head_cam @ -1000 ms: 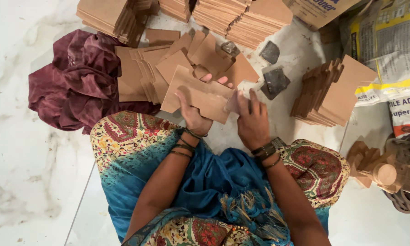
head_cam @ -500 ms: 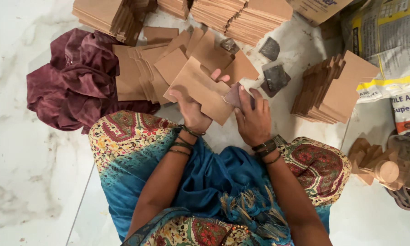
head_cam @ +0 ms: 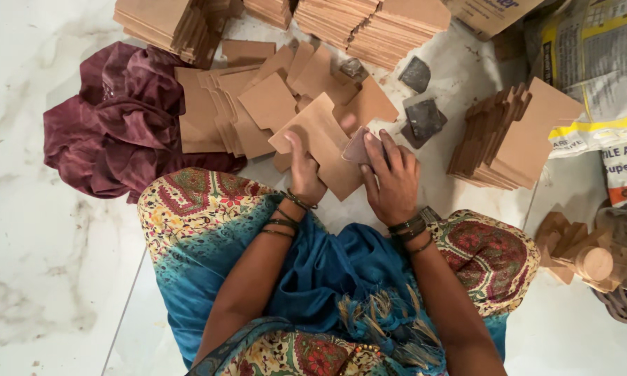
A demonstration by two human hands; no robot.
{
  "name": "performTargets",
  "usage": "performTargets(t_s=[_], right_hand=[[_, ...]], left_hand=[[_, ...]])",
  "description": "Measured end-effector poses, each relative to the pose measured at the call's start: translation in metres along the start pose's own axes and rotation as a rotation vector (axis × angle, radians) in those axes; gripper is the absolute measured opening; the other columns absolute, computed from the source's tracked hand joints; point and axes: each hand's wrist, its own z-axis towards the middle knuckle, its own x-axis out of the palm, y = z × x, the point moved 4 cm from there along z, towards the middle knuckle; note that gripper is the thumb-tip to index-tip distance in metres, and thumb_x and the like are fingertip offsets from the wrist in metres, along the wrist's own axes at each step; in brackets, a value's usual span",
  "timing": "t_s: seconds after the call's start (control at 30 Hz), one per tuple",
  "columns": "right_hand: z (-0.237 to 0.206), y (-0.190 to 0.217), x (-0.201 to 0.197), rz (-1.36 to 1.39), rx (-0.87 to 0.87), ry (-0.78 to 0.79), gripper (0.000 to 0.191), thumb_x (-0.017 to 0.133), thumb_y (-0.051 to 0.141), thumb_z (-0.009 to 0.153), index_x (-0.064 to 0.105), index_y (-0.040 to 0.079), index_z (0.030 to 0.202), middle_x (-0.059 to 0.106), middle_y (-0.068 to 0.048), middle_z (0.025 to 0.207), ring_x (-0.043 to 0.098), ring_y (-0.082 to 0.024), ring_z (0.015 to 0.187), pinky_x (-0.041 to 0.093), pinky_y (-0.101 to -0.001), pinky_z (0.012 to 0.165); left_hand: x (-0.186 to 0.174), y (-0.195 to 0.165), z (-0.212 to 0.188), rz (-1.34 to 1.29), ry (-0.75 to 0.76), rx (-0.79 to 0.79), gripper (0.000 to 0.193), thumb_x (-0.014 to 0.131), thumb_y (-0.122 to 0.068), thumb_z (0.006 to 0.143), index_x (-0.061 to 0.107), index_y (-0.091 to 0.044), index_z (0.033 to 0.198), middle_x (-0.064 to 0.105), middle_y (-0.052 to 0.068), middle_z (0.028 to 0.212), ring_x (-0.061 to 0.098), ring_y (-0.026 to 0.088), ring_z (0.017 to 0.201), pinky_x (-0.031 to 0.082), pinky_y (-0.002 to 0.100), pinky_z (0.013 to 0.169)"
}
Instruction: The person sits on the floor among piles of cut cardboard pieces and smooths them one at a time using a sanding block, rubbing the block over the surfaces and edges of each piece before setting it on a finished pile and picking up the next piece.
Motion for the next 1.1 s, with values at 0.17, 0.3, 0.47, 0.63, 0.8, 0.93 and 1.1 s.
performTargets(t_s=[0.17, 0.3, 0.47, 0.63, 0.8, 0.93, 1.1], right_hand=[[0.002, 0.004, -0.006, -0.018, -0.032, -0.012, 0.057, 0.070, 0.024, 0.096, 0.056, 0.014, 0.150, 0.057, -0.010, 0.147, 0.056, -0.032, 0.117, 0.039, -0.0464, 0.105], [0.004, 0.005, -0.009, -0.008, -0.049, -0.056, 0.056, 0.072, 0.023, 0.097, 0.057, 0.014, 0.150, 0.057, -0.011, 0.149, 0.057, -0.033, 0.120, 0.041, -0.0464, 0.106], [0.005, 0.002, -0.012, 0.034, -0.020, -0.115, 0.057, 0.073, 0.021, 0.097, 0.056, 0.012, 0.151, 0.055, -0.015, 0.149, 0.056, -0.037, 0.122, 0.044, -0.0482, 0.107], [0.005, 0.001, -0.014, 0.081, 0.007, -0.089, 0.056, 0.076, 0.018, 0.093, 0.061, 0.015, 0.147, 0.058, -0.016, 0.146, 0.057, -0.036, 0.119, 0.045, -0.0473, 0.104], [0.004, 0.000, -0.018, 0.046, -0.002, -0.116, 0.057, 0.078, 0.018, 0.091, 0.062, 0.015, 0.145, 0.056, -0.017, 0.147, 0.057, -0.038, 0.122, 0.045, -0.0483, 0.104], [0.005, -0.006, -0.023, 0.041, 0.047, -0.170, 0.058, 0.078, 0.016, 0.095, 0.060, 0.015, 0.150, 0.053, -0.019, 0.150, 0.057, -0.039, 0.125, 0.047, -0.0474, 0.107], [0.003, -0.002, -0.024, -0.028, 0.023, -0.201, 0.060, 0.078, 0.021, 0.094, 0.058, 0.011, 0.150, 0.056, -0.017, 0.143, 0.060, -0.037, 0.118, 0.048, -0.0448, 0.099]], left_hand=[[-0.018, -0.006, 0.014, 0.019, 0.108, 0.161, 0.102, 0.037, -0.093, 0.093, 0.062, -0.004, 0.137, 0.064, 0.012, 0.115, 0.062, 0.025, 0.096, 0.053, 0.044, 0.086], [-0.015, 0.009, 0.013, 0.136, 0.073, 0.043, 0.096, 0.033, -0.084, 0.088, 0.053, -0.006, 0.140, 0.064, 0.011, 0.125, 0.066, 0.025, 0.108, 0.057, 0.043, 0.094], [0.002, 0.024, 0.006, 0.410, 0.265, 0.055, 0.087, 0.029, -0.073, 0.097, 0.032, -0.012, 0.159, 0.049, 0.005, 0.152, 0.052, 0.017, 0.134, 0.046, 0.035, 0.111], [0.014, 0.014, -0.005, 0.376, 0.316, 0.127, 0.089, 0.027, -0.073, 0.099, 0.031, -0.008, 0.161, 0.047, 0.013, 0.155, 0.052, 0.024, 0.136, 0.046, 0.038, 0.112], [0.007, 0.017, 0.003, 0.422, 0.393, 0.154, 0.091, 0.025, -0.071, 0.104, 0.037, 0.000, 0.159, 0.047, 0.016, 0.157, 0.052, 0.025, 0.139, 0.045, 0.037, 0.115], [-0.005, 0.028, 0.016, 0.680, 0.357, 0.241, 0.082, 0.033, -0.065, 0.107, 0.039, 0.000, 0.156, 0.048, 0.011, 0.155, 0.048, 0.020, 0.139, 0.040, 0.035, 0.116], [-0.004, 0.031, 0.010, 0.779, 0.541, 0.235, 0.056, 0.065, -0.031, 0.100, 0.057, 0.003, 0.144, 0.065, 0.011, 0.137, 0.063, 0.023, 0.122, 0.052, 0.039, 0.103]])
